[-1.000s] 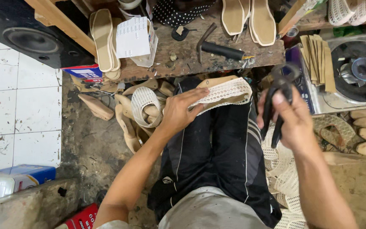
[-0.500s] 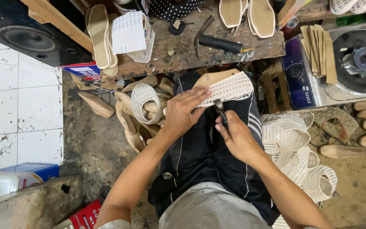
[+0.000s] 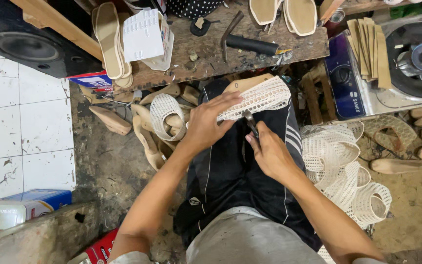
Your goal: The person holds a shoe upper over a wooden last and uses a hammer to tap the upper's edge onto the last, securing it in place. The person repeatedly taps along the perimeter and inspects the fit by hand.
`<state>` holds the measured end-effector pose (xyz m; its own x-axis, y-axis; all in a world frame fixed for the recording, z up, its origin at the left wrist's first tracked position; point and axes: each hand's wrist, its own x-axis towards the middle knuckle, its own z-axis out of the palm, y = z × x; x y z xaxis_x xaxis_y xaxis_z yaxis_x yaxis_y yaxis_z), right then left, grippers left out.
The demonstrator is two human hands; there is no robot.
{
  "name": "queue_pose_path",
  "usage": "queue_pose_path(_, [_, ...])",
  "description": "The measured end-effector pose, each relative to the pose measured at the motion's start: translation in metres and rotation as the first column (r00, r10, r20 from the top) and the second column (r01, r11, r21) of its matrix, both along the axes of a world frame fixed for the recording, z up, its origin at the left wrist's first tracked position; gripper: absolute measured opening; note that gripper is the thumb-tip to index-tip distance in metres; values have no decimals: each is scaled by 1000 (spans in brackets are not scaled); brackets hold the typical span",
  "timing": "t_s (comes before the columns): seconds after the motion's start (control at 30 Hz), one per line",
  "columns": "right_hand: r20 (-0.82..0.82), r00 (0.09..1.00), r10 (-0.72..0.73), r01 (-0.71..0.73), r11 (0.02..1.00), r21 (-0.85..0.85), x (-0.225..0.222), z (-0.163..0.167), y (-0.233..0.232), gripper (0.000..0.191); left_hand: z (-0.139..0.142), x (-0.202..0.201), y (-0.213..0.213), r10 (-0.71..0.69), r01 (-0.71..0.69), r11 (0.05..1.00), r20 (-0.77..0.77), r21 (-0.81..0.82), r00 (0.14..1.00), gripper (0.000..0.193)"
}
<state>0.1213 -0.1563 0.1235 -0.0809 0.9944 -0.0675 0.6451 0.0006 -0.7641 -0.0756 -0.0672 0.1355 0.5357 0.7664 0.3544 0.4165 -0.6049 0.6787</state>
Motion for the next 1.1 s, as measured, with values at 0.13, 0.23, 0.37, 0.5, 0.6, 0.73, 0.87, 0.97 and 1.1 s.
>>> queue_pose_path(0.13, [40, 999, -5, 7, 999, -41, -2, -4, 5, 25, 1, 10, 14, 41, -49, 991, -68, -124, 997, 41])
queue_pose_path(0.23, [96, 995, 29, -24, 998, -54, 0, 0, 6, 23, -4, 17, 13, 102, -129, 978, -164, -163, 981, 37])
queue_pose_path(0.37, [318, 939, 130, -174, 978, 115, 13, 9, 7, 20, -11, 20, 10, 109, -105, 994, -185, 32, 977, 44])
queue_pose_path(0.5, [376, 920, 110, -146, 987, 69, 24, 13, 9, 21, -16, 21, 9, 88, -85, 996, -224, 20, 971, 49])
queue_pose_path(0.6, [388, 920, 55, -96, 992, 87, 26, 9, 10, 20, -17, 20, 9, 71, -70, 997, -208, 12, 976, 52])
queue_pose_path(0.73, [413, 910, 18, -71, 991, 114, 24, 0, 9, 20, -15, 23, 14, 34, -26, 999, -237, 39, 971, 54])
queue_pose_path(0.87, [476, 879, 24, -97, 987, 128, 29, -6, 11, 23, -13, 37, 25, 69, -87, 996, -398, -28, 915, 51])
queue_pose_path(0.97, [536, 843, 42, -138, 981, 139, 37, -7, 14, 29, -12, 40, 24, 34, -63, 997, -431, -54, 902, 54])
queue_pose_path(1.1, [507, 862, 16, -68, 994, 84, 40, -8, 16, 21, -11, 42, 24, 23, -55, 997, -467, -55, 884, 59])
